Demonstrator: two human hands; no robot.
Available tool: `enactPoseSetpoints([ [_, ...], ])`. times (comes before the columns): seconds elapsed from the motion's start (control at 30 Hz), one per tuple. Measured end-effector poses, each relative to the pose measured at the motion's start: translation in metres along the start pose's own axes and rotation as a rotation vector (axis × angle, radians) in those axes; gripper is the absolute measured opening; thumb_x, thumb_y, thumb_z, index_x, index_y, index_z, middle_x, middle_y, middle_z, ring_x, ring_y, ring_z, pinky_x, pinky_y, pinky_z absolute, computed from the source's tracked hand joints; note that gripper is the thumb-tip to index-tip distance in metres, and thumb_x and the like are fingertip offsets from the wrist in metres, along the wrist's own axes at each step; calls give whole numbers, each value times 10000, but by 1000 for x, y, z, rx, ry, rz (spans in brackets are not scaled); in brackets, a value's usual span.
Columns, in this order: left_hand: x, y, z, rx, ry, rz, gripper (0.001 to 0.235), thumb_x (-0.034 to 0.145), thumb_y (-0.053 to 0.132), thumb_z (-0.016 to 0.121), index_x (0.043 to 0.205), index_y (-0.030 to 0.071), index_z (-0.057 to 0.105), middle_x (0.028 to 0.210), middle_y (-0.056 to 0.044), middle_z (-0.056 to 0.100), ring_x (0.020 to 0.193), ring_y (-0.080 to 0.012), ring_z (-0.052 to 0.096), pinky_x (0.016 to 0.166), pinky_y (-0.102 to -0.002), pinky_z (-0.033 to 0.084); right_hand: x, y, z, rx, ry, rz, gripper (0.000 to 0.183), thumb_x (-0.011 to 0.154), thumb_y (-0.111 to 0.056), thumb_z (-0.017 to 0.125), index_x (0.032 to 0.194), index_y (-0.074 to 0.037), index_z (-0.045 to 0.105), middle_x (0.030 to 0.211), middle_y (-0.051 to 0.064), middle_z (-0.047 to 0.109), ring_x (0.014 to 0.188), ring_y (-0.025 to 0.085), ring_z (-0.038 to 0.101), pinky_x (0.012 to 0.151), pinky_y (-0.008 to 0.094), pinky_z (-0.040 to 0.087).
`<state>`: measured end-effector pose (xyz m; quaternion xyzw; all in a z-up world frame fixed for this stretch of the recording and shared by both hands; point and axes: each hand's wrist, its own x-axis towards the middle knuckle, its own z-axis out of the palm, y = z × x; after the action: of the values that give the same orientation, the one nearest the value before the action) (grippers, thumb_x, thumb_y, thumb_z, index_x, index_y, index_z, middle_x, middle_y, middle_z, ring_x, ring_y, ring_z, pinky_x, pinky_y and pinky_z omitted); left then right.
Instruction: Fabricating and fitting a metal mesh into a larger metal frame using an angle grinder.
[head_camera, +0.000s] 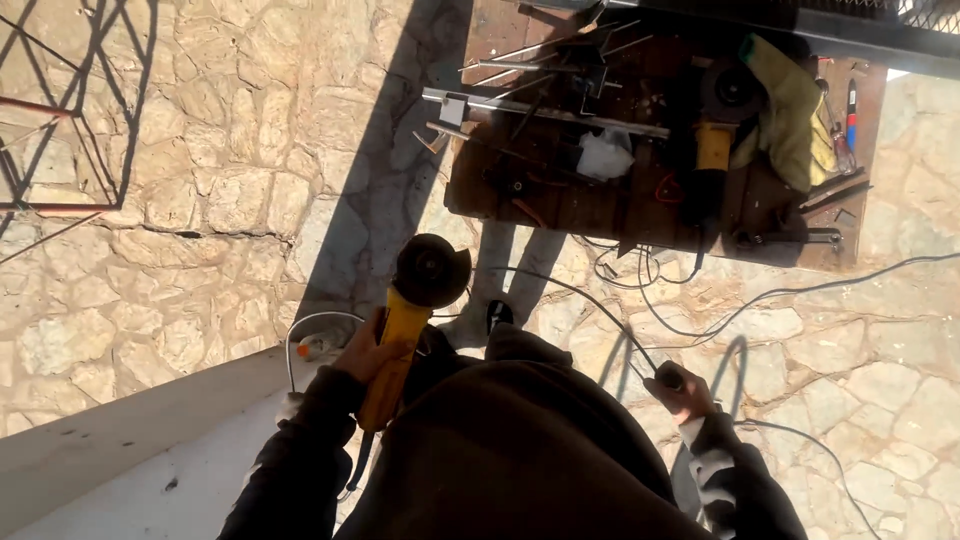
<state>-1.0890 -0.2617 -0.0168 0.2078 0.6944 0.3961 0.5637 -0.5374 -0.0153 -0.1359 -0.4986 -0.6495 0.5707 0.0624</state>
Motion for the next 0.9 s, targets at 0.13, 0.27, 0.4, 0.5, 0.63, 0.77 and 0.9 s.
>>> enactPoseSetpoints([
  [0.13,35,44,-41,129,-107,-74,760,788,268,798,1406,22,429,1215,-144,665,1091,-243,681,934,-382,556,-23,21,35,-30,117,172,263,765,-184,861,798,-24,655,667,5,573,663,80,495,604,278,445],
  [0.27,89,83,-87,225,-189,50,826,796,242,817,1478,17,409,1333,-116,635,1237,-213,590,1041,-349,461,-48,51,93,-14,139,452,273,791,-247,842,863,-27,699,659,61,625,624,159,541,591,361,456],
  [0.4,143,129,-138,189,-182,12,794,805,227,786,1480,13,425,1277,-136,651,1193,-238,619,1013,-367,497,-74,120,186,448,231,596,248,830,-191,775,938,11,682,771,103,656,731,193,597,683,369,496],
  [0.5,208,180,-187,104,-287,145,783,825,176,757,1502,44,385,1341,-111,607,1226,-217,592,1020,-351,486,-61,111,241,188,250,664,285,806,-275,775,1011,-82,734,898,95,746,867,232,694,782,372,549],
  [0.63,290,238,-247,9,-410,-18,735,806,130,722,1446,3,384,1196,-192,644,987,-368,667,843,-447,552,-44,44,318,-278,50,757,367,783,-413,789,1066,-180,778,1031,101,812,1047,262,747,911,359,565],
  [0.77,357,279,-266,115,-584,75,814,796,132,743,1511,39,364,1238,-143,649,1068,-270,677,899,-398,569,-25,-44,393,-205,34,835,384,777,-450,783,1061,-193,794,1069,108,816,1093,263,749,952,375,567],
  [0.9,425,284,-221,258,-781,75,800,828,222,828,1487,24,420,1280,-124,666,1139,-213,670,953,-375,550,-27,-40,491,617,197,732,350,884,-385,729,1050,-78,751,1008,156,784,993,239,716,903,407,547],
])
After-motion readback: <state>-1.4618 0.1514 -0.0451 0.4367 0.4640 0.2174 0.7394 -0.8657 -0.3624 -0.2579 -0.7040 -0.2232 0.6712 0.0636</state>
